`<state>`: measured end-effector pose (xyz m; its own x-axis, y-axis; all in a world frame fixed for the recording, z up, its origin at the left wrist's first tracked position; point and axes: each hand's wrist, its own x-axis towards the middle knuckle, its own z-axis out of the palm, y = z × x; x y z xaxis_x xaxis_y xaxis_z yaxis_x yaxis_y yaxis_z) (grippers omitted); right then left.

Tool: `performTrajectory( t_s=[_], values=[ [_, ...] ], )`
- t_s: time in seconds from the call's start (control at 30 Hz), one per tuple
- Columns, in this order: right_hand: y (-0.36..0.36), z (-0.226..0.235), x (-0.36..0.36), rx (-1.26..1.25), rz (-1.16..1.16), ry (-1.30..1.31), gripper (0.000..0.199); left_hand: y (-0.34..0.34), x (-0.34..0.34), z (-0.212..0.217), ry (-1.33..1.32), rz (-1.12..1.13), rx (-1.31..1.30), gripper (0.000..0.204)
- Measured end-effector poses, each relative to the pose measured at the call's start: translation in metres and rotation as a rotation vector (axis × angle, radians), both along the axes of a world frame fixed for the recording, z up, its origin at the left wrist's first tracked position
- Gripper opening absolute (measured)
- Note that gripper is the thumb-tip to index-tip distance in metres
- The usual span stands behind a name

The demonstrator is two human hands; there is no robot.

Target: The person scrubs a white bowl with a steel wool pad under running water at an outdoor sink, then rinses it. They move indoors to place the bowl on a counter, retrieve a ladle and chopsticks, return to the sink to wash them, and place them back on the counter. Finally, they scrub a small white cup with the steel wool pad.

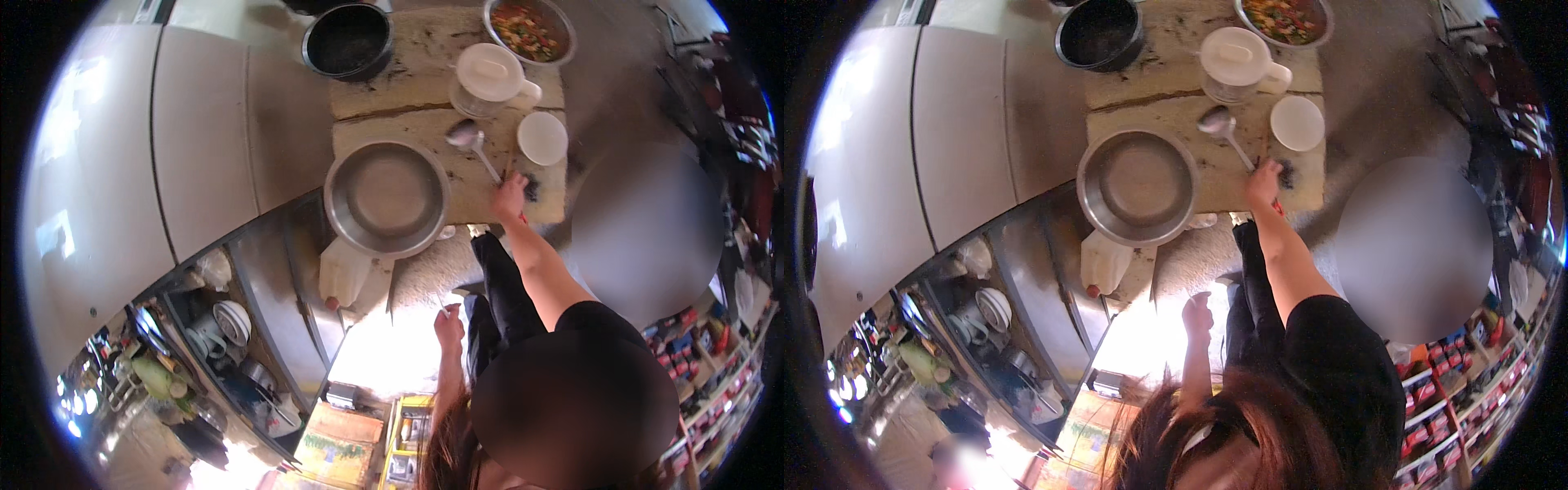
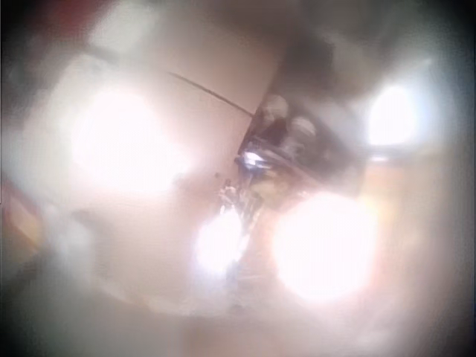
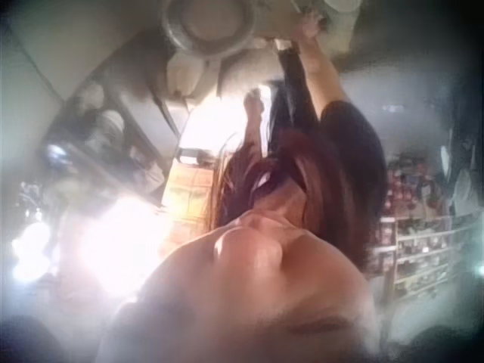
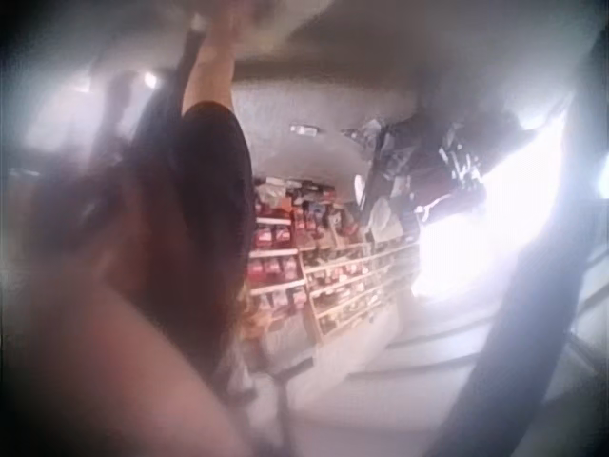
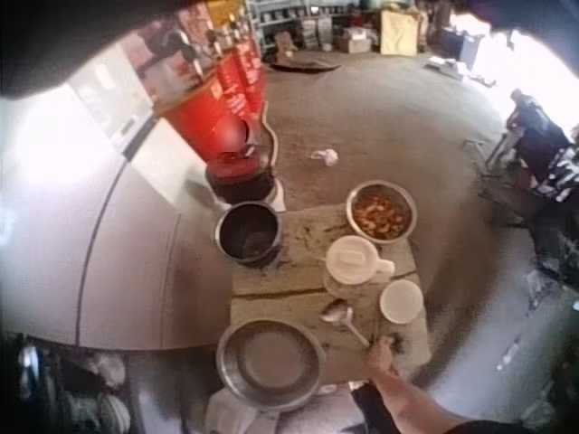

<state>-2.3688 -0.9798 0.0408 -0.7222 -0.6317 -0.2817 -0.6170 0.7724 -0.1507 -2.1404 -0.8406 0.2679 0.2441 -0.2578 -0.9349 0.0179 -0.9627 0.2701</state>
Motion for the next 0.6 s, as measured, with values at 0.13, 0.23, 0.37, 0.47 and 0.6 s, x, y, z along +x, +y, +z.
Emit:
performTrajectory(
  t_s=[0.13,0.23,0.37,0.47,0.6],
  values=[
    [-0.005,0.001,0.004,0.156,-0.216,-0.129,0.028,0.008,0.003,-0.004,-0.053,0.013,-0.031,0.015],
    [-0.009,0.003,-0.012,0.216,-0.159,-0.177,0.028,0.012,0.000,-0.011,-0.112,0.014,-0.104,0.016],
    [0.002,0.008,-0.002,0.237,0.080,-0.249,0.027,0.057,0.018,-0.038,-0.210,-0.104,-0.267,0.018],
    [0.018,-0.009,-0.013,0.300,0.478,-0.184,0.027,0.052,0.025,-0.029,-0.215,-0.190,-0.184,0.021],
    [0.038,-0.034,-0.030,-0.042,0.527,-0.222,0.034,0.090,0.028,-0.078,-0.256,-0.146,-0.366,0.037]
  ],
)
